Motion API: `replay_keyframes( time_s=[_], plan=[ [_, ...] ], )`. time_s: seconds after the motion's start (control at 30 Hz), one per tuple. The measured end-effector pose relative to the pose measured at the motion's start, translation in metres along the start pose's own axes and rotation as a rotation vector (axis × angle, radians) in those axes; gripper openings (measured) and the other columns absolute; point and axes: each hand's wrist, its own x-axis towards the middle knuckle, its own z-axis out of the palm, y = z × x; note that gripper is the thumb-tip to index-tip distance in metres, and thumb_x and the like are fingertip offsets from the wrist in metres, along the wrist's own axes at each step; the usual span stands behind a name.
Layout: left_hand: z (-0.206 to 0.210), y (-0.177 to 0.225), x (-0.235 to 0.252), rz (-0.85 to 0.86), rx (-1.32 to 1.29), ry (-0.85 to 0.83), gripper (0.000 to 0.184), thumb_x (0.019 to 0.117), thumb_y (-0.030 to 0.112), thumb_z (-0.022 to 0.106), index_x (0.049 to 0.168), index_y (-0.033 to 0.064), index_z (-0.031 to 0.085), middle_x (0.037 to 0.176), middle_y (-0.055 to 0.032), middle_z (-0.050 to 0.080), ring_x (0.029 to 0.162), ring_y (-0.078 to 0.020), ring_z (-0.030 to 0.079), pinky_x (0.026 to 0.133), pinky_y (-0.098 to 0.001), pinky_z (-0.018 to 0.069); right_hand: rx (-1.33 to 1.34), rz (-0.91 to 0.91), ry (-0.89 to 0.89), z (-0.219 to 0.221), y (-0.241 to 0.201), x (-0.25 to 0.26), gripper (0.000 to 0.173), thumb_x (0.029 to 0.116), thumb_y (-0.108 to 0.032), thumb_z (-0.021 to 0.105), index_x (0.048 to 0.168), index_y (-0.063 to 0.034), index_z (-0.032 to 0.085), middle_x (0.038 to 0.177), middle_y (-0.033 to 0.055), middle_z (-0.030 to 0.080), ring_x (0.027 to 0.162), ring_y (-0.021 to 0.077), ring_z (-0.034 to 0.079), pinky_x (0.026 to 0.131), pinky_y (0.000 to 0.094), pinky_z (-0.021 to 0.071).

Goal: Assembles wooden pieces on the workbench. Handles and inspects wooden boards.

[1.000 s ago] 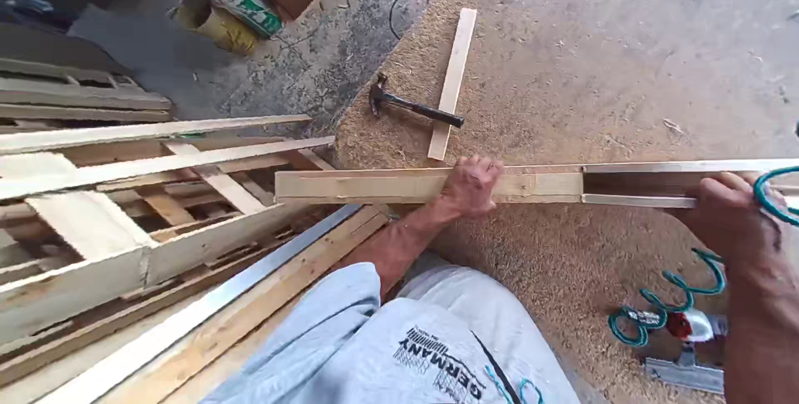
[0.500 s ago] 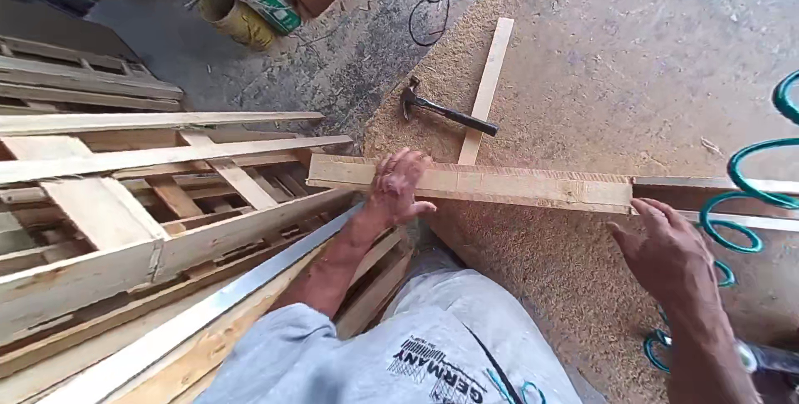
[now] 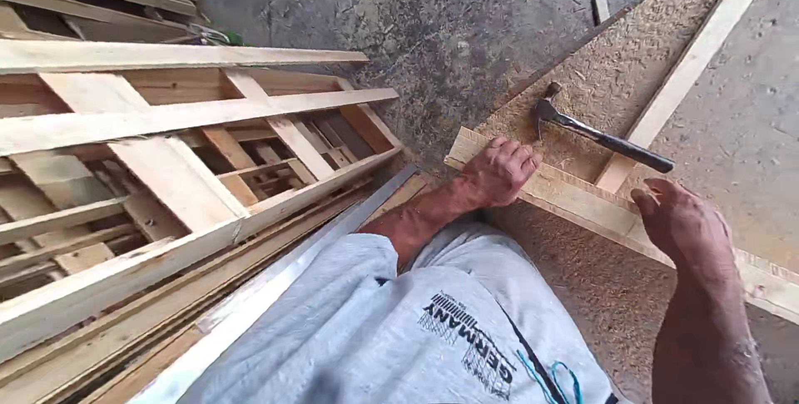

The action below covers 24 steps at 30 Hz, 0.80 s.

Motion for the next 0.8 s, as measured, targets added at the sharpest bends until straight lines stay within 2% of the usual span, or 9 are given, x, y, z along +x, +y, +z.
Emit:
replay_keyframes(
  time_s=[0.13, 0.23, 0.33, 0.4, 0.47, 0.57, 0.63, 0.7, 0.8],
  plan=[
    [-0.007, -0.014, 0.019, 0.036, 0.007, 0.000, 0.062, 0.0791, 0.031, 0.075, 0.136, 0.0118, 0.063, 0.126, -0.0103, 0.070, 0.117, -0.0290, 0.065, 0.103, -0.0486, 0.0472, 0.089, 0.256, 0.033, -0.004, 0.010, 0.029, 0.056, 0.1040, -0.044, 0.051, 0.131, 0.0044, 0.061, 0.126, 0.0347, 0.062, 0.122, 0.0524, 0.057, 0.102, 0.0736, 0.0404],
    [-0.012, -0.018, 0.029, 0.063, 0.010, -0.061, 0.067, 0.0772, 0.036, 0.077, 0.138, 0.0112, 0.061, 0.126, -0.0109, 0.069, 0.118, -0.0298, 0.063, 0.103, -0.0489, 0.0468, 0.164, 0.377, 0.042, 0.003, 0.037, 0.072, 0.059, 0.1021, -0.051, 0.048, 0.125, 0.0002, 0.066, 0.118, 0.0305, 0.066, 0.112, 0.0469, 0.064, 0.093, 0.0705, 0.0472],
    [-0.013, -0.021, 0.031, 0.084, 0.015, -0.061, 0.073, 0.0781, 0.043, 0.077, 0.141, 0.0104, 0.059, 0.128, -0.0109, 0.067, 0.120, -0.0298, 0.062, 0.106, -0.0489, 0.0444, 0.235, 0.398, 0.039, 0.008, 0.036, 0.106, 0.071, 0.0989, -0.060, 0.052, 0.135, 0.0011, 0.060, 0.127, 0.0324, 0.062, 0.118, 0.0469, 0.060, 0.098, 0.0693, 0.0446],
    [-0.007, -0.021, 0.025, 0.097, 0.010, 0.002, 0.073, 0.0825, 0.044, 0.075, 0.144, 0.0112, 0.056, 0.136, -0.0110, 0.065, 0.129, -0.0304, 0.059, 0.117, -0.0525, 0.0374, 0.226, 0.373, 0.029, 0.022, 0.038, 0.121, 0.081, 0.0920, -0.065, 0.060, 0.139, 0.0015, 0.054, 0.125, 0.0321, 0.062, 0.113, 0.0462, 0.063, 0.094, 0.0682, 0.0488],
    [-0.003, -0.020, 0.011, 0.152, -0.063, 0.135, 0.065, 0.0902, 0.045, 0.071, 0.144, 0.0101, 0.058, 0.144, -0.0129, 0.061, 0.139, -0.0320, 0.053, 0.121, -0.0566, 0.0319, 0.229, 0.350, 0.004, 0.029, 0.036, 0.128, 0.085, 0.0917, -0.062, 0.064, 0.147, 0.0003, 0.048, 0.134, 0.0342, 0.058, 0.125, 0.0489, 0.056, 0.102, 0.0699, 0.0424],
    [-0.007, -0.020, -0.032, 0.154, -0.264, 0.384, 0.038, 0.1017, 0.035, 0.062, 0.129, 0.0098, 0.069, 0.137, -0.0122, 0.067, 0.137, -0.0319, 0.056, 0.120, -0.0528, 0.0386, 0.300, 0.345, -0.002, 0.037, 0.048, 0.135, 0.080, 0.0910, -0.062, 0.064, 0.148, -0.0070, 0.049, 0.128, 0.0276, 0.062, 0.110, 0.0419, 0.064, 0.091, 0.0650, 0.0508],
    [-0.007, -0.033, -0.068, 0.035, -0.400, 0.558, 0.021, 0.1010, 0.023, 0.066, 0.113, 0.0098, 0.076, 0.119, -0.0111, 0.074, 0.124, -0.0294, 0.064, 0.110, -0.0456, 0.0490, 0.345, 0.341, -0.001, 0.039, 0.052, 0.135, 0.082, 0.0904, -0.062, 0.065, 0.150, -0.0088, 0.046, 0.132, 0.0248, 0.061, 0.111, 0.0388, 0.066, 0.092, 0.0619, 0.0535],
    [-0.004, -0.058, -0.101, -0.204, -0.487, 0.592, 0.016, 0.1003, 0.021, 0.066, 0.101, 0.0091, 0.076, 0.105, -0.0104, 0.074, 0.112, -0.0255, 0.067, 0.100, -0.0414, 0.0533, 0.270, 0.367, 0.034, 0.029, 0.041, 0.124, 0.089, 0.0885, -0.062, 0.068, 0.154, -0.0067, 0.042, 0.142, 0.0290, 0.055, 0.128, 0.0434, 0.057, 0.104, 0.0652, 0.0447],
    [0.000, -0.115, -0.125, -0.652, -0.673, 0.182, 0.026, 0.1028, 0.026, 0.059, 0.109, 0.0071, 0.076, 0.111, -0.0094, 0.075, 0.111, -0.0187, 0.069, 0.101, -0.0375, 0.0550, 0.234, 0.373, 0.160, 0.002, 0.007, 0.097, 0.091, 0.0889, -0.059, 0.069, 0.156, -0.0059, 0.038, 0.153, 0.0324, 0.041, 0.139, 0.0469, 0.045, 0.112, 0.0653, 0.0382]
  ],
)
